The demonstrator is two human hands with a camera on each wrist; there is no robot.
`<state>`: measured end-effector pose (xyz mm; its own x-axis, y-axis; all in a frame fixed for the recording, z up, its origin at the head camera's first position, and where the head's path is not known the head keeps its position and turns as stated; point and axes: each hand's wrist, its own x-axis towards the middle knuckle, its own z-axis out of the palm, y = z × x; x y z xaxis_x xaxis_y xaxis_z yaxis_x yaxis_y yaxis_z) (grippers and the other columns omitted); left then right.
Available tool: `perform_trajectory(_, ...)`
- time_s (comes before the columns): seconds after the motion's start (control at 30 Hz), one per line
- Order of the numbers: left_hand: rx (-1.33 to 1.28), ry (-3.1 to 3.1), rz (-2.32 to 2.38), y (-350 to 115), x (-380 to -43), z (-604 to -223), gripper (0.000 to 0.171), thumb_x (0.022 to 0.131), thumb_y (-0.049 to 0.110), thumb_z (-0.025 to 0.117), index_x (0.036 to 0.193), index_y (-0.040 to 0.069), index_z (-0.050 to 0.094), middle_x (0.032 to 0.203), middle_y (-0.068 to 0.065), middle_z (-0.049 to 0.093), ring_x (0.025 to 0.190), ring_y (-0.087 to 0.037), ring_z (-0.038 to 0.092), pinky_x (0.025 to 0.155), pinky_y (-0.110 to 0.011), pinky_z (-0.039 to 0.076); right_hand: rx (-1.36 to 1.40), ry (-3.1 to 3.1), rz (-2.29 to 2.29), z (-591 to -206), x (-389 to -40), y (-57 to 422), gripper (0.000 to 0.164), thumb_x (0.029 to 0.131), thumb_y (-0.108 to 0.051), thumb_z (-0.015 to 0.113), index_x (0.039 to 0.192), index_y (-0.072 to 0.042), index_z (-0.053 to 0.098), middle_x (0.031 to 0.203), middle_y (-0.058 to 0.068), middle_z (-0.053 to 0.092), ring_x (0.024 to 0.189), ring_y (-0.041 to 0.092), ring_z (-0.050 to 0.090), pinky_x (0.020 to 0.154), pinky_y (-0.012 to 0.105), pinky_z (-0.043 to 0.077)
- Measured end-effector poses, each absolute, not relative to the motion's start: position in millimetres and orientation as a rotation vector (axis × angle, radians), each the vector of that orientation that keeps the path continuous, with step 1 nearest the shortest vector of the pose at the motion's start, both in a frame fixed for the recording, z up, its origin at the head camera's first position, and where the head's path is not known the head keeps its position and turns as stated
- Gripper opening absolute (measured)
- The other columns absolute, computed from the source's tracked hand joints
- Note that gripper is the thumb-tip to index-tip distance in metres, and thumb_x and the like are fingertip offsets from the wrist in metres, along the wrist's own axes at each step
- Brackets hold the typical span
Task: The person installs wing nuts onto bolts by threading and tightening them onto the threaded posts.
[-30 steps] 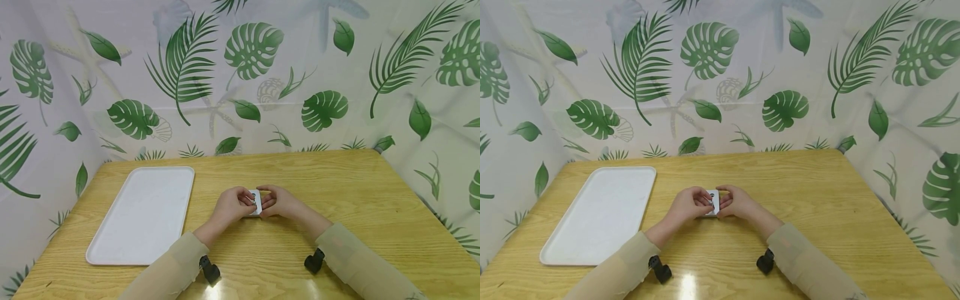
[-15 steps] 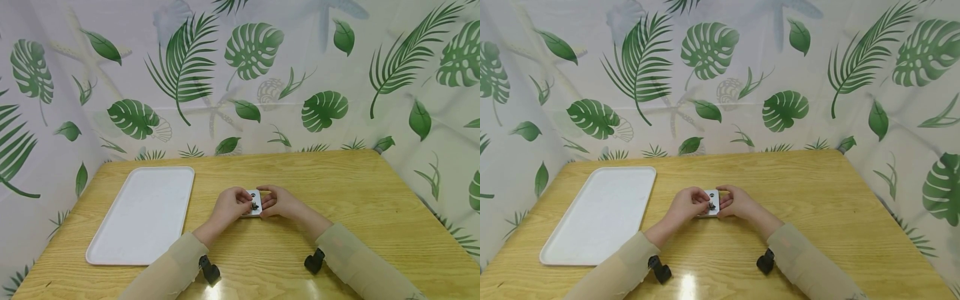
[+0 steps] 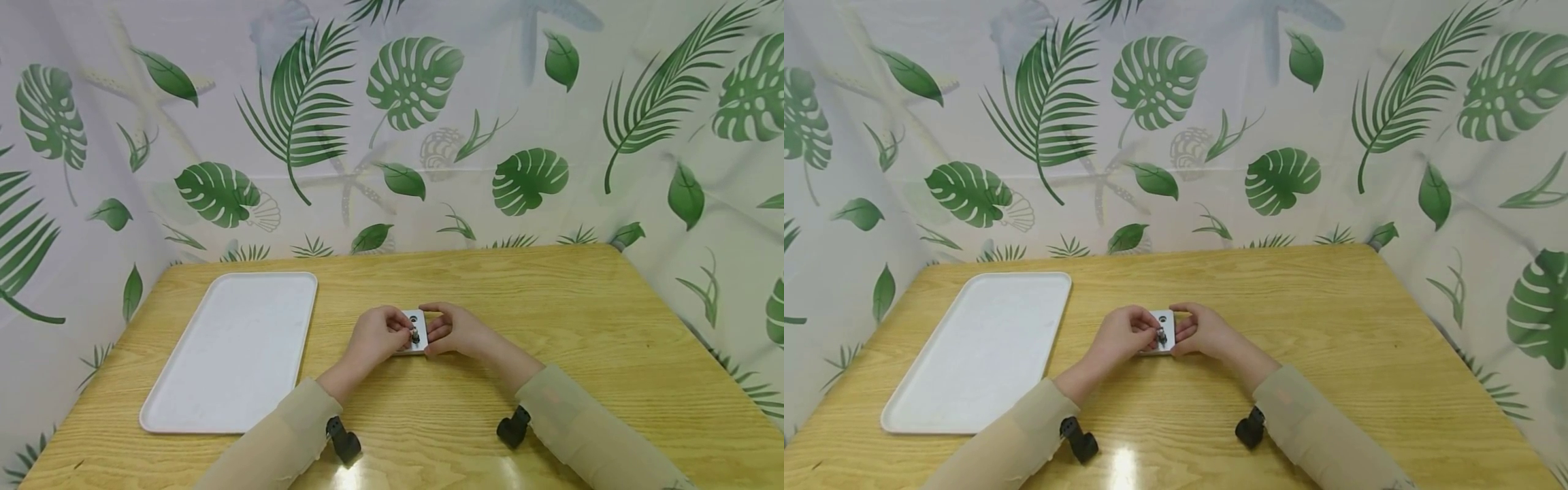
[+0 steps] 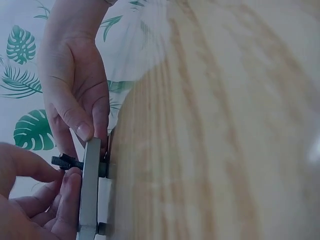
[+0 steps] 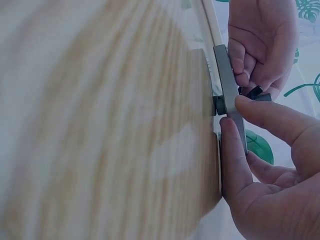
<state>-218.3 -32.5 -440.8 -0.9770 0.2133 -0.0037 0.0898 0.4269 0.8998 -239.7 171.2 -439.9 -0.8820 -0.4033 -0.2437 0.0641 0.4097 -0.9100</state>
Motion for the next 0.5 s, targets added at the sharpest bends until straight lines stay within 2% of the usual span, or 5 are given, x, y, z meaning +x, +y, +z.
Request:
perform_trajectory(0.13,0.284,2.582,1.550,-32.9,-218.4,-441.0,0.008,0.093,0.007,0.073,0.099,0.004,0.078,0.090,-0.010,0.076,0.072,-0.009,0.063,0.064,-0.021,0.052,-0.305,2.241,-1.475,-439.6,-239.6,171.4,0.086,0.087,0.009,0.080,0.161,0.003,0.037,0.121,0.021,0.065,0.096,0.015,0.067,0.080,0.024,0.059)
perform_trajectory(0.3,0.346,2.575,1.540,-34.3,-218.4,-442.0,0.011,0.092,0.012,0.080,0.099,0.004,0.078,0.092,-0.010,0.077,0.074,-0.009,0.065,0.066,-0.020,0.053,-0.307,2.233,-1.478,-439.6,-238.9,170.9,0.085,0.088,0.011,0.079,0.161,0.003,0.036,0.121,0.022,0.065,0.095,0.015,0.068,0.079,0.025,0.061)
perform_trajectory(0.5,0.340,2.583,1.524,-35.4,-218.7,-441.9,0.011,0.091,0.005,0.075,0.101,0.005,0.079,0.092,-0.009,0.076,0.075,-0.009,0.063,0.070,-0.021,0.051,-0.300,2.234,-1.480,-439.2,-239.5,170.1,0.085,0.088,0.012,0.078,0.161,0.004,0.036,0.119,0.022,0.066,0.093,0.013,0.068,0.079,0.025,0.061)
